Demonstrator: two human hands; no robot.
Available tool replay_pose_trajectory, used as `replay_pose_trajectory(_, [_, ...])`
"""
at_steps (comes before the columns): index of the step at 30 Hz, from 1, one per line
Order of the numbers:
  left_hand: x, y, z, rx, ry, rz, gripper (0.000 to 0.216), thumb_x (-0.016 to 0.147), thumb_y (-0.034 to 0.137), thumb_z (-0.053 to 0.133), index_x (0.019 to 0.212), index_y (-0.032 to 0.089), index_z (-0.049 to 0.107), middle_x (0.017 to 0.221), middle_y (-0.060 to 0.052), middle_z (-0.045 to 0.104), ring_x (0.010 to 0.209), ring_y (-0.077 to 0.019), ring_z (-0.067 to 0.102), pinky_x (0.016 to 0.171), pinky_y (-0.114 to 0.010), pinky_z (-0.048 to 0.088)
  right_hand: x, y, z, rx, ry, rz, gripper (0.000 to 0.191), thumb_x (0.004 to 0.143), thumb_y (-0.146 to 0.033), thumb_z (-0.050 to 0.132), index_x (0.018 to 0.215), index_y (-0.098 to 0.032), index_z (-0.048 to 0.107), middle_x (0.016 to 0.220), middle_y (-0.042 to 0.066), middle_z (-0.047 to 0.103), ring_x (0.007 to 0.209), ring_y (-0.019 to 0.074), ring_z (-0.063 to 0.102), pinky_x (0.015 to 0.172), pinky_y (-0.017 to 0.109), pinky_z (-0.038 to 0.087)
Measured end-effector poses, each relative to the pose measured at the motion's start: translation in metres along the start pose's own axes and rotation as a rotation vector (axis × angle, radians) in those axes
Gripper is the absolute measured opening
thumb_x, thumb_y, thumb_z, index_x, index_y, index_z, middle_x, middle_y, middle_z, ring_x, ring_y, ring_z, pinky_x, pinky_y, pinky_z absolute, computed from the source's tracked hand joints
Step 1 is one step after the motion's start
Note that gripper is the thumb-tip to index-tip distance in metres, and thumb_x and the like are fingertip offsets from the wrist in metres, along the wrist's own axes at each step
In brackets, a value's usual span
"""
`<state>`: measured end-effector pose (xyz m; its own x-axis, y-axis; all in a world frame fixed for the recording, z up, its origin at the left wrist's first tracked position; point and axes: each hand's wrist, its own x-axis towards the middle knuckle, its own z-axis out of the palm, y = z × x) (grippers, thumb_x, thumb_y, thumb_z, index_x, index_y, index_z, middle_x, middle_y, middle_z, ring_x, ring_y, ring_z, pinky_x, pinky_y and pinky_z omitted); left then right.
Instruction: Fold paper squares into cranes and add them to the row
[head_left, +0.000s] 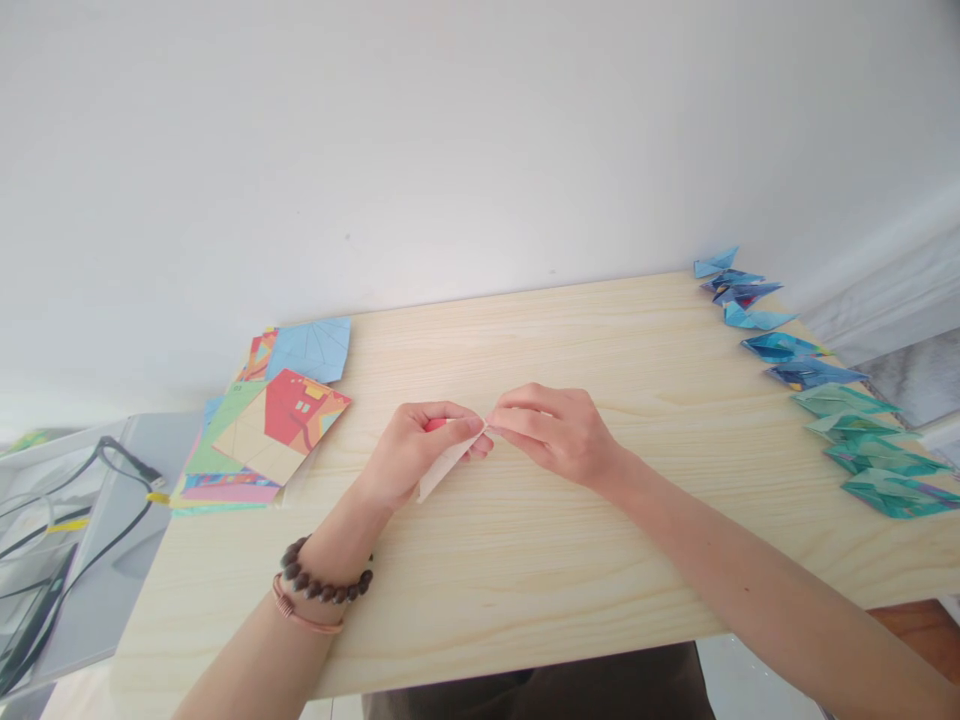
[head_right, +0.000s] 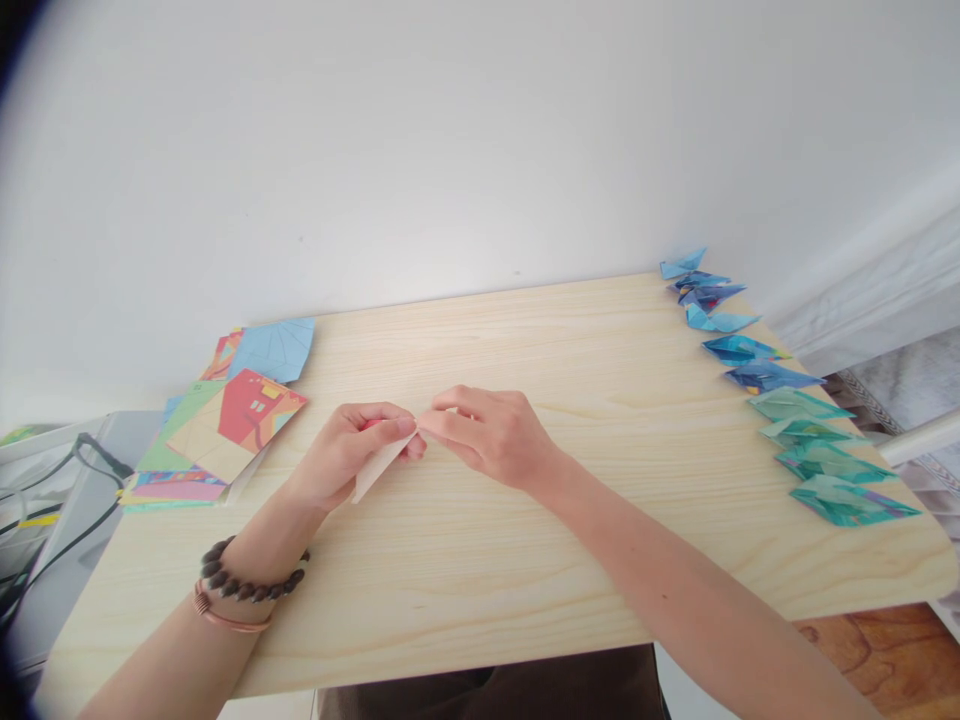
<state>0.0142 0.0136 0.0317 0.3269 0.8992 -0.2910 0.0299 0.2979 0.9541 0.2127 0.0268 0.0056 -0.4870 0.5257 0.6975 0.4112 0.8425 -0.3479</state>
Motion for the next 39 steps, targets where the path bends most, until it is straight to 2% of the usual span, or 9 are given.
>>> replay_pose_trajectory(6, [0.0, 0.002, -0.004, -0.157, -0.091, -0.1, 0.011, 0.073, 0.025, 0.067, 0.07, 0.015, 0.066, 0.068, -0.004, 0.069, 0.059, -0.0113, 0.06, 0.06, -0.023, 0.051, 0.005, -0.002, -0.008, -0.091, -0.07, -0.078, 0.023, 0.087, -0.011, 0.044, 0.099, -0.025, 0.058, 0.091, 0.0, 0.065, 0.072, 0.009, 0.059, 0.06, 0.02, 0.044])
replay_pose_trajectory(12, [0.0, 0.001, -0.006, -0.101, -0.105, -0.08, 0.011, 0.073, 0.026, 0.066, 0.073, 0.015, 0.067, 0.075, -0.005, 0.069, 0.062, -0.0124, 0.06, 0.059, -0.024, 0.05, 0.006, -0.005, -0.008, -0.006, -0.056, -0.099, 0.018, 0.085, -0.011, 0.05, 0.099, -0.02, 0.057, 0.091, 0.003, 0.065, 0.078, 0.0107, 0.061, 0.065, 0.021, 0.047])
replay_pose_trajectory(16, [0.001, 0.002, -0.006, -0.036, -0.102, -0.039, 0.013, 0.073, 0.028, 0.066, 0.071, 0.015, 0.067, 0.071, -0.004, 0.067, 0.061, -0.0115, 0.058, 0.056, -0.022, 0.048, 0.004, -0.003, -0.006, 0.065, -0.062, -0.065, 0.017, 0.084, -0.011, 0.052, 0.097, -0.02, 0.058, 0.09, 0.003, 0.065, 0.078, 0.0113, 0.06, 0.066, 0.022, 0.047])
replay_pose_trajectory(18, [0.001, 0.003, -0.005, 0.005, -0.081, -0.037, 0.014, 0.072, 0.029, 0.066, 0.071, 0.015, 0.066, 0.067, -0.002, 0.064, 0.058, -0.0103, 0.056, 0.053, -0.02, 0.047, 0.003, -0.004, -0.003, 0.158, -0.05, 0.003, 0.015, 0.083, -0.012, 0.054, 0.094, -0.02, 0.059, 0.088, 0.002, 0.065, 0.075, 0.0106, 0.06, 0.063, 0.021, 0.046])
replay_pose_trajectory(21, [0.0, 0.005, -0.001, 0.088, -0.048, -0.035, 0.017, 0.072, 0.031, 0.066, 0.071, 0.015, 0.066, 0.065, -0.001, 0.061, 0.056, -0.0094, 0.054, 0.051, -0.019, 0.046, 0.002, -0.008, -0.001, 0.334, -0.042, 0.193, 0.008, 0.081, -0.017, 0.056, 0.088, -0.02, 0.06, 0.081, 0.001, 0.065, 0.063, 0.0085, 0.057, 0.057, 0.02, 0.045])
replay_pose_trajectory(26, [-0.001, 0.005, 0.005, 0.249, 0.009, 0.031, 0.016, 0.073, 0.031, 0.064, 0.073, 0.015, 0.068, 0.066, -0.001, 0.062, 0.057, -0.0092, 0.052, 0.053, -0.019, 0.045, 0.005, -0.013, -0.003, 0.52, -0.145, 0.503, 0.01, 0.082, -0.019, 0.05, 0.081, -0.016, 0.059, 0.072, 0.001, 0.064, 0.062, 0.0099, 0.055, 0.058, 0.022, 0.045])
replay_pose_trajectory(29, [-0.001, 0.002, 0.005, 0.403, 0.076, 0.101, 0.014, 0.074, 0.029, 0.062, 0.073, 0.017, 0.069, 0.059, 0.001, 0.06, 0.048, -0.0066, 0.043, 0.045, -0.017, 0.036, 0.005, -0.011, -0.003, 0.595, -0.208, 0.649, 0.015, 0.084, -0.024, 0.048, 0.077, -0.016, 0.059, 0.07, 0.002, 0.063, 0.062, 0.0105, 0.056, 0.059, 0.023, 0.045])
replay_pose_trajectory(32, [-0.001, 0.0, 0.004, 0.519, 0.111, 0.18, 0.015, 0.075, 0.03, 0.061, 0.074, 0.018, 0.07, 0.057, 0.003, 0.059, 0.043, -0.0048, 0.031, 0.04, -0.018, 0.026, 0.005, -0.01, -0.002, 0.636, -0.25, 0.725, 0.018, 0.084, -0.028, 0.049, 0.075, -0.016, 0.058, 0.069, 0.002, 0.062, 0.061, 0.0104, 0.055, 0.058, 0.023, 0.045])
replay_pose_trajectory(39, [-0.003, 0.001, 0.006, 0.61, 0.167, 0.249, 0.016, 0.075, 0.03, 0.06, 0.074, 0.019, 0.07, 0.054, 0.004, 0.056, 0.041, -0.0047, 0.025, 0.039, -0.019, 0.023, 0.005, -0.01, -0.001, 0.644, -0.291, 0.759, 0.021, 0.083, -0.031, 0.05, 0.075, -0.015, 0.061, 0.067, 0.002, 0.063, 0.059, 0.0103, 0.056, 0.055, 0.021, 0.044])
